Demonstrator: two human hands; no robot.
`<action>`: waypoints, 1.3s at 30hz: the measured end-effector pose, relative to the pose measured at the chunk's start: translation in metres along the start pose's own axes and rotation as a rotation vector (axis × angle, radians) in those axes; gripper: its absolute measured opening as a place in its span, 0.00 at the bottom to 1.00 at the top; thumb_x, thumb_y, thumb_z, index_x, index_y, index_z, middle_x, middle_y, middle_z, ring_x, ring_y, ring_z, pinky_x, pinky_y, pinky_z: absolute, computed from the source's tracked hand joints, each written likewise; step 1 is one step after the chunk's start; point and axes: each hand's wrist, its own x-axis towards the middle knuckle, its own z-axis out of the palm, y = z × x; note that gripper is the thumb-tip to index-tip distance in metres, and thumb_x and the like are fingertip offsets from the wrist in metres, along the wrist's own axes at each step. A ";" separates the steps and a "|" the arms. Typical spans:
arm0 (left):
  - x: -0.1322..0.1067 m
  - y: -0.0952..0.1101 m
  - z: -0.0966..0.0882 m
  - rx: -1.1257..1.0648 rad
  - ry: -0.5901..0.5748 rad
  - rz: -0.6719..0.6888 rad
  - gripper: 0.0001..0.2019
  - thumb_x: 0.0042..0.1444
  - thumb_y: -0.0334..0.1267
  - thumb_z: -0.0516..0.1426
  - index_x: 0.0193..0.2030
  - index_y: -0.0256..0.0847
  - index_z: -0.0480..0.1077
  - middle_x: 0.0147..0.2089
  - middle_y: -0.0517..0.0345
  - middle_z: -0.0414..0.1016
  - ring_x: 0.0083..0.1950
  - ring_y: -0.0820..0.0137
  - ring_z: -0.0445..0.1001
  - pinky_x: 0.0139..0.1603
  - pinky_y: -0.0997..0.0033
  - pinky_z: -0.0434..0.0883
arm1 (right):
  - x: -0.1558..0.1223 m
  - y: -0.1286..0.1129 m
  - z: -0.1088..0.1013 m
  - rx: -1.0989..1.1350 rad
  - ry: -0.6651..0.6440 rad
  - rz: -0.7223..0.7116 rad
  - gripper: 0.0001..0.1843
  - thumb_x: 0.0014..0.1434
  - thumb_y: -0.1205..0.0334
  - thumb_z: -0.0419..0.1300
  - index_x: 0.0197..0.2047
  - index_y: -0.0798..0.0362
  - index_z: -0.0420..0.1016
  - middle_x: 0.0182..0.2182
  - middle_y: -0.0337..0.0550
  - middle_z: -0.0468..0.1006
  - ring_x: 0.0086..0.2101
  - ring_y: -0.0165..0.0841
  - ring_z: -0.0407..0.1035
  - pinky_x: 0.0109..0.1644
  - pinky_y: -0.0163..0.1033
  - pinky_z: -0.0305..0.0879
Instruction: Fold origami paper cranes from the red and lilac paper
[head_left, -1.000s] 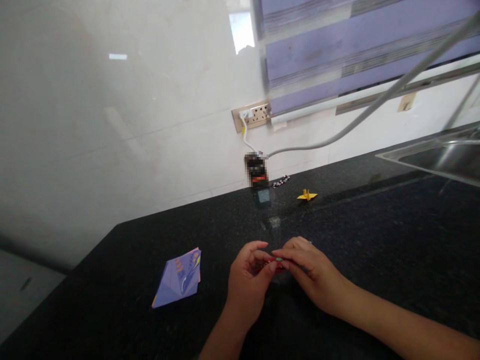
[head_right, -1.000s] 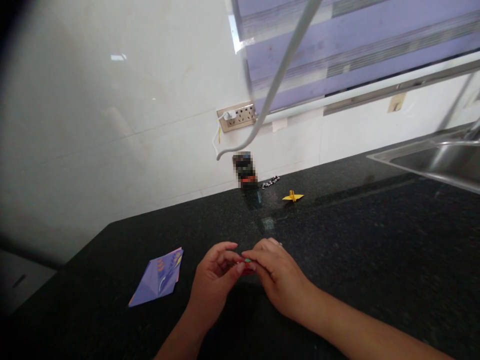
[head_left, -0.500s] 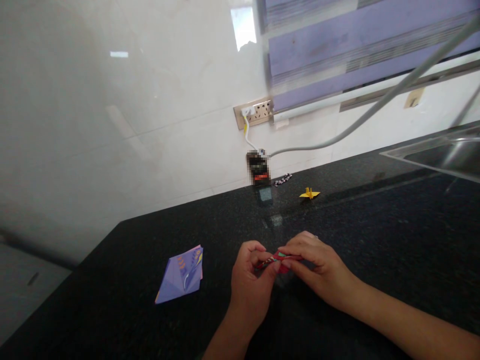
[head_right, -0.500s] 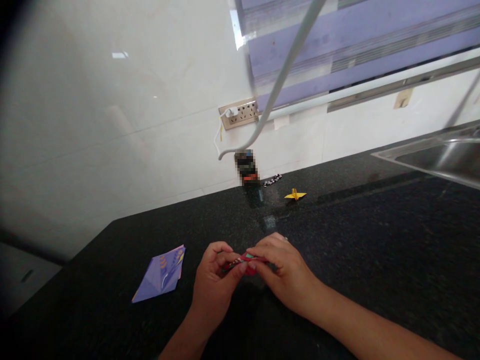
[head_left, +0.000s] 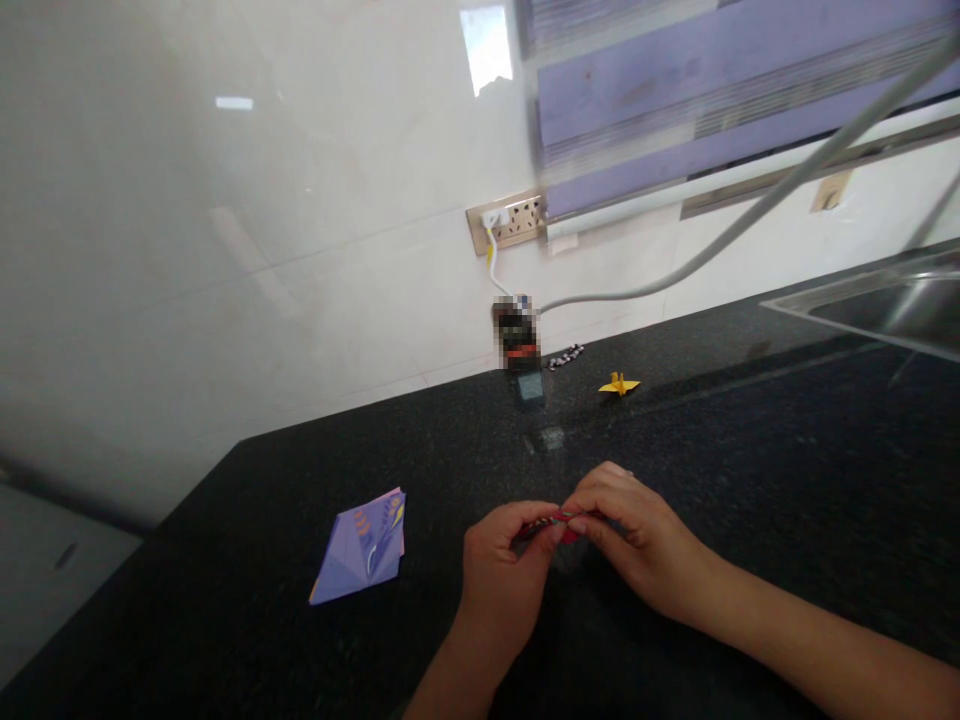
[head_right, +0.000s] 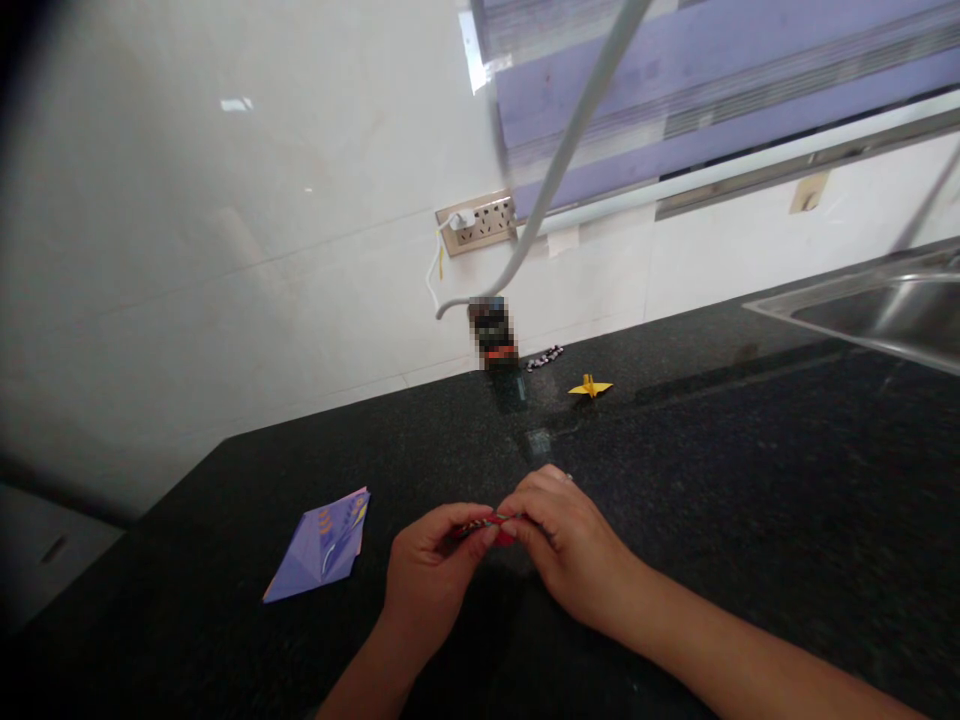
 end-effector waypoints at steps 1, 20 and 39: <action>0.000 -0.001 0.000 0.016 -0.005 0.013 0.06 0.49 0.30 0.56 0.34 0.40 0.72 0.32 0.59 0.75 0.33 0.72 0.72 0.35 0.74 0.68 | 0.000 0.000 0.000 -0.002 -0.007 0.000 0.06 0.56 0.71 0.52 0.32 0.54 0.69 0.26 0.40 0.69 0.31 0.31 0.62 0.38 0.40 0.57; 0.000 0.000 -0.002 0.280 0.037 0.333 0.06 0.51 0.28 0.53 0.32 0.36 0.71 0.29 0.55 0.73 0.32 0.71 0.69 0.34 0.70 0.66 | -0.001 0.003 0.000 -0.091 -0.009 -0.152 0.07 0.56 0.70 0.51 0.37 0.56 0.69 0.29 0.45 0.70 0.32 0.32 0.62 0.37 0.40 0.59; 0.001 0.004 -0.003 0.322 -0.015 0.304 0.08 0.53 0.30 0.51 0.28 0.38 0.70 0.29 0.57 0.74 0.32 0.71 0.69 0.35 0.70 0.65 | 0.001 0.001 -0.005 -0.061 -0.050 -0.124 0.07 0.55 0.71 0.51 0.33 0.54 0.69 0.27 0.42 0.70 0.31 0.32 0.63 0.37 0.40 0.59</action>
